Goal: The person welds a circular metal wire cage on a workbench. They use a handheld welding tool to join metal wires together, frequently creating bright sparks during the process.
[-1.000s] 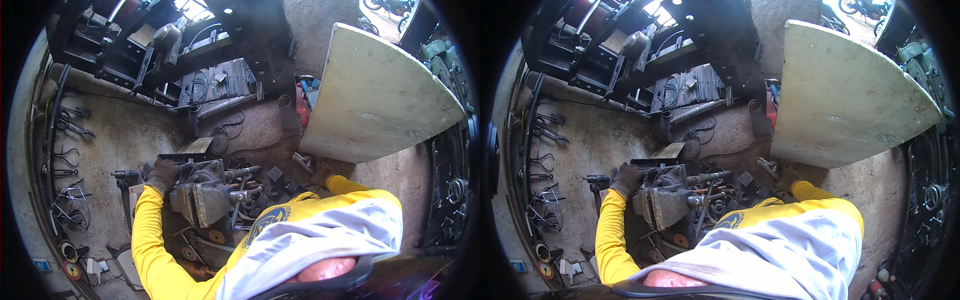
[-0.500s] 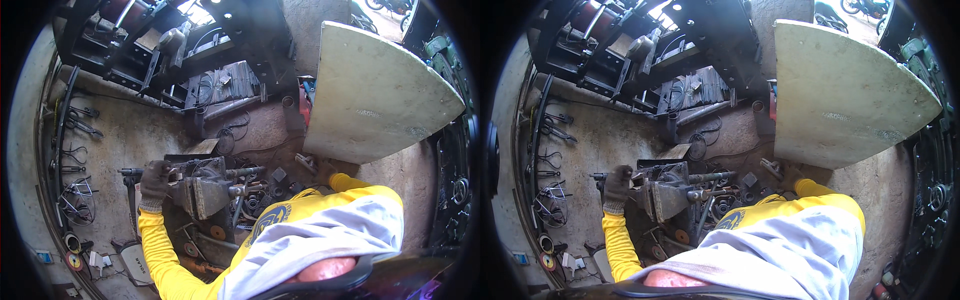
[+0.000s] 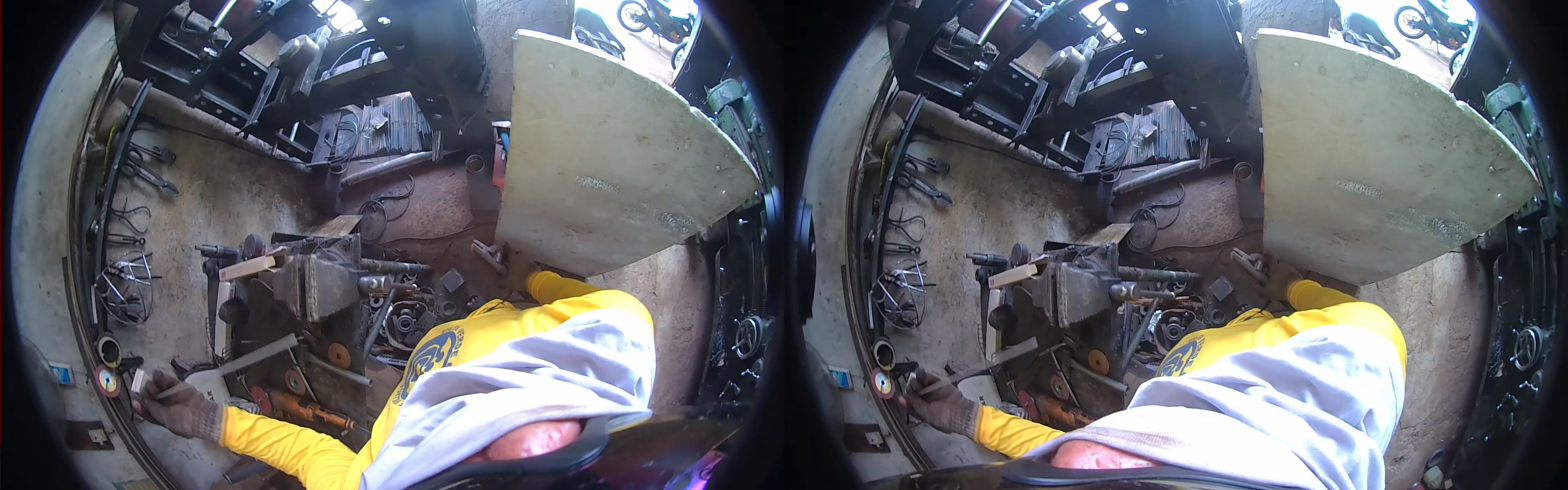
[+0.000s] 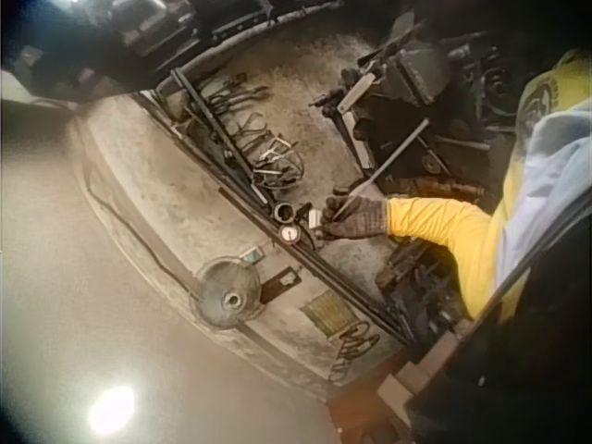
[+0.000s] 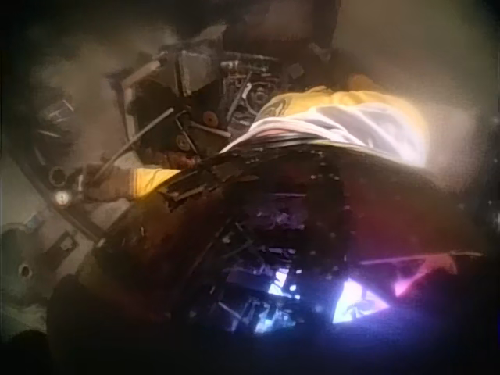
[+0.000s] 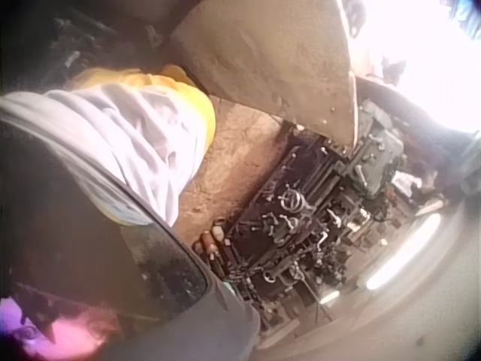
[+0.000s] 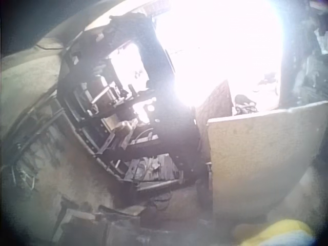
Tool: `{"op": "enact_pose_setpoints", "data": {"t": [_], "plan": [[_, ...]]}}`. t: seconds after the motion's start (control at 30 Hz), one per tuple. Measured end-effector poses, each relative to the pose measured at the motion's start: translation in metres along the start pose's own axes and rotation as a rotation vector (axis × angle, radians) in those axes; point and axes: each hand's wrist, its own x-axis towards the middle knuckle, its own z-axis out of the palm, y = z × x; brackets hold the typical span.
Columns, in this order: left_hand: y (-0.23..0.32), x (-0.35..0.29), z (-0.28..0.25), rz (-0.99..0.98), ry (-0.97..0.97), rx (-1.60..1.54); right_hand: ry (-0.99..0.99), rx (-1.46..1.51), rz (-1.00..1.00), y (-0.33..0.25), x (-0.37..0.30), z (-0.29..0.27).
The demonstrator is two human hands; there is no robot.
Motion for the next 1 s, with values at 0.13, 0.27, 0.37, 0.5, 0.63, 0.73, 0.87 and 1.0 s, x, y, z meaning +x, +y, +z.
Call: {"op": "enact_pose_setpoints", "data": {"t": [0.13,0.27,0.37,0.5,0.63,0.73,0.87,1.0], "plan": [[0.042,-0.035,-0.122,-0.421,-0.362,-0.388,0.026,0.033,-0.099,-0.009,-0.003,0.005],[0.050,-0.161,-0.116,-0.227,0.224,0.004,0.029,0.056,-0.219,-0.004,-0.001,0.014],[0.083,-0.229,-0.125,-0.675,-0.283,-0.506,0.049,0.017,-0.342,-0.017,-0.007,0.031],[0.116,-0.308,-0.117,-0.420,0.506,-0.191,-0.042,-0.141,-0.408,-0.048,-0.051,0.027],[0.162,-0.385,-0.125,-0.718,0.241,-0.221,-0.025,0.024,-0.646,-0.055,-0.066,0.047],[0.200,-0.446,-0.126,-0.976,0.050,-0.021,-0.097,0.133,-0.793,-0.084,-0.119,0.044],[0.220,-0.458,-0.130,-1.141,0.063,0.366,-0.402,0.244,-0.837,-0.106,-0.154,0.050],[0.228,-0.420,-0.136,-0.680,-0.465,1.195,-0.536,0.162,-1.058,-0.143,-0.193,0.055]]}}
